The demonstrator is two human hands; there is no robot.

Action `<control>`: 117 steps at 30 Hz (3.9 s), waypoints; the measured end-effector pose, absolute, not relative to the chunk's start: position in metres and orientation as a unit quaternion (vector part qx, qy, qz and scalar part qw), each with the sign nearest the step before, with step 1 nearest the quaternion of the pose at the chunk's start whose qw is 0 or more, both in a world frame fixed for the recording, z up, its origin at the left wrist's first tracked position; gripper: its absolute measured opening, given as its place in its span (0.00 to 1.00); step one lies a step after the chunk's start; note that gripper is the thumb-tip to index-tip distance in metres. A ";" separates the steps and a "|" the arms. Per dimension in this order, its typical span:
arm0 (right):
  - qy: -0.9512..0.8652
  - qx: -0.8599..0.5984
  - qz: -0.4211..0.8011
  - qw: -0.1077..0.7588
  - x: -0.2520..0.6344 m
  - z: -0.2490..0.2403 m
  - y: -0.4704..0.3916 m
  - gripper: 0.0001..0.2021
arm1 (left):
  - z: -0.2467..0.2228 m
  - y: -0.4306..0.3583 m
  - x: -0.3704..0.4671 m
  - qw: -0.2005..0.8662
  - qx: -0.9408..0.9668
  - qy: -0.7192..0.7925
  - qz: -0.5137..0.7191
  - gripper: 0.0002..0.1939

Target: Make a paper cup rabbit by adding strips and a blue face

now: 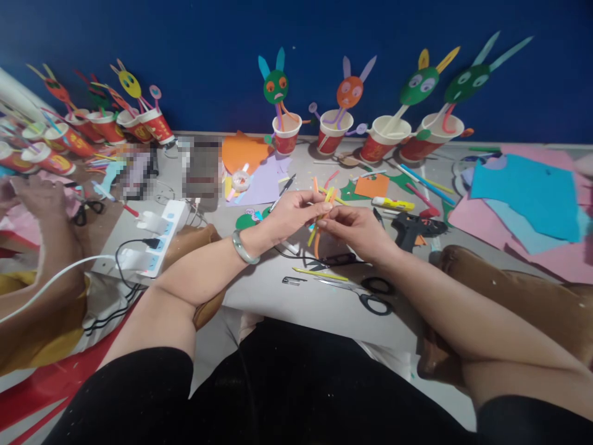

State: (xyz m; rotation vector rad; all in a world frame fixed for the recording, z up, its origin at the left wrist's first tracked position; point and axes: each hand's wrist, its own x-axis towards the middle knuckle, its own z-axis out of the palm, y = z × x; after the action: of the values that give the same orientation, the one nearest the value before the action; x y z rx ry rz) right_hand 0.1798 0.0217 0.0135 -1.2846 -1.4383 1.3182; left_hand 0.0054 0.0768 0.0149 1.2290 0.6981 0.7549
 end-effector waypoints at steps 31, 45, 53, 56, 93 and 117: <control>-0.500 -0.520 0.573 0.389 0.188 0.014 0.032 0.27 | 0.032 0.079 0.005 0.662 0.580 0.397 0.261 0.19; -0.514 -0.502 0.604 0.346 0.187 0.014 0.030 0.25 | 0.019 0.079 0.003 0.691 0.595 0.324 0.253 0.23; -0.513 -0.499 0.603 0.352 0.187 0.011 0.031 0.25 | 0.017 0.079 0.004 0.672 0.607 0.321 0.277 0.21; -0.510 -0.492 0.605 0.363 0.185 0.010 0.032 0.23 | 0.020 0.078 0.004 0.668 0.607 0.321 0.286 0.20; -0.620 -0.776 0.065 0.095 0.254 0.016 0.150 0.09 | 0.024 0.087 0.008 0.692 0.507 0.394 0.330 0.13; -0.541 -0.551 0.572 0.277 0.194 0.020 0.041 0.27 | 0.024 0.092 0.008 0.636 0.544 0.384 0.391 0.18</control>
State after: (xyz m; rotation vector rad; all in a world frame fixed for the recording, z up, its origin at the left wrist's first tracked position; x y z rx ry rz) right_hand 0.1935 0.0406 0.0201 -1.4809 -1.4520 1.5349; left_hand 0.0081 0.0921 0.0243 1.2428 0.8772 0.8930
